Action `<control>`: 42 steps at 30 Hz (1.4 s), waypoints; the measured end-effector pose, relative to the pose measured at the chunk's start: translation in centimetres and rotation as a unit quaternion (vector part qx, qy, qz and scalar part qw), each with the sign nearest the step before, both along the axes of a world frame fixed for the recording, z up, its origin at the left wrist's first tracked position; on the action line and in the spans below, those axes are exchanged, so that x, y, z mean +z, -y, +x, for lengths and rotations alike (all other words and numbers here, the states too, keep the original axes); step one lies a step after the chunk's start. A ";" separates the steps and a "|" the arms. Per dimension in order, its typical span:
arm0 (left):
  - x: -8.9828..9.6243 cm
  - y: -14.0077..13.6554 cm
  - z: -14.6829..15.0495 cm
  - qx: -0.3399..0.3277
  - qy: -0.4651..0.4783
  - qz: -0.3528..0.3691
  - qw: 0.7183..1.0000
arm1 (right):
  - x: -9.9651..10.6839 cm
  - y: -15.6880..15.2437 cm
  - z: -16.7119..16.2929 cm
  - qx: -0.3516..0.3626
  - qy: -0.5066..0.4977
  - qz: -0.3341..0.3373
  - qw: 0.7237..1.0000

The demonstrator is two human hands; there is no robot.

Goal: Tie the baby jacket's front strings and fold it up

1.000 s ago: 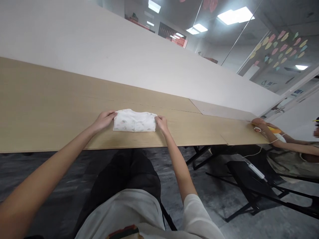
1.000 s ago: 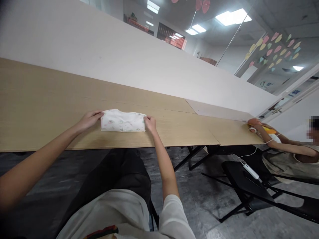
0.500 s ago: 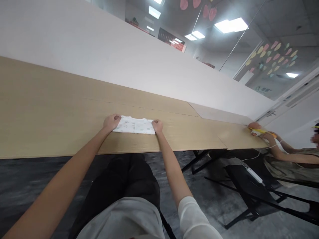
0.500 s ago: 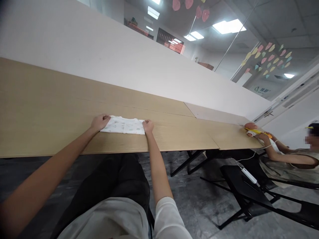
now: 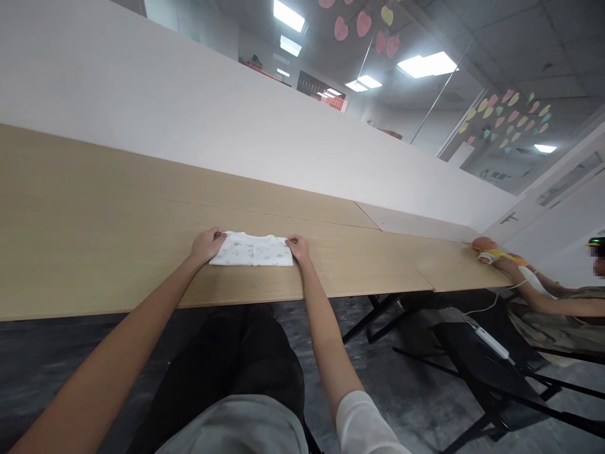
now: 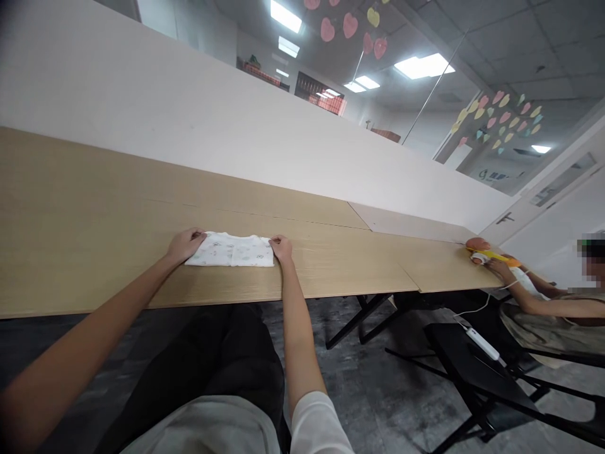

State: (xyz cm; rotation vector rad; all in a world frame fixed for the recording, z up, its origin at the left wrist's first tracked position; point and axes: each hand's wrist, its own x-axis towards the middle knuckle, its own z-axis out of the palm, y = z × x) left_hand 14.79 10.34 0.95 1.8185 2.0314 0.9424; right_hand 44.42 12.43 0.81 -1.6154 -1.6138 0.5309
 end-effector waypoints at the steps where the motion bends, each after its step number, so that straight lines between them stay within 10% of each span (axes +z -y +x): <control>1: 0.0 0.1 0.0 0.000 0.006 0.000 1.000 | 0.0 -0.1 0.2 0.010 -0.003 0.001 1.000; 42: 0.4 0.8 -0.5 0.030 -0.043 -0.019 0.998 | 0.3 1.2 -1.1 -0.031 0.053 -0.001 0.998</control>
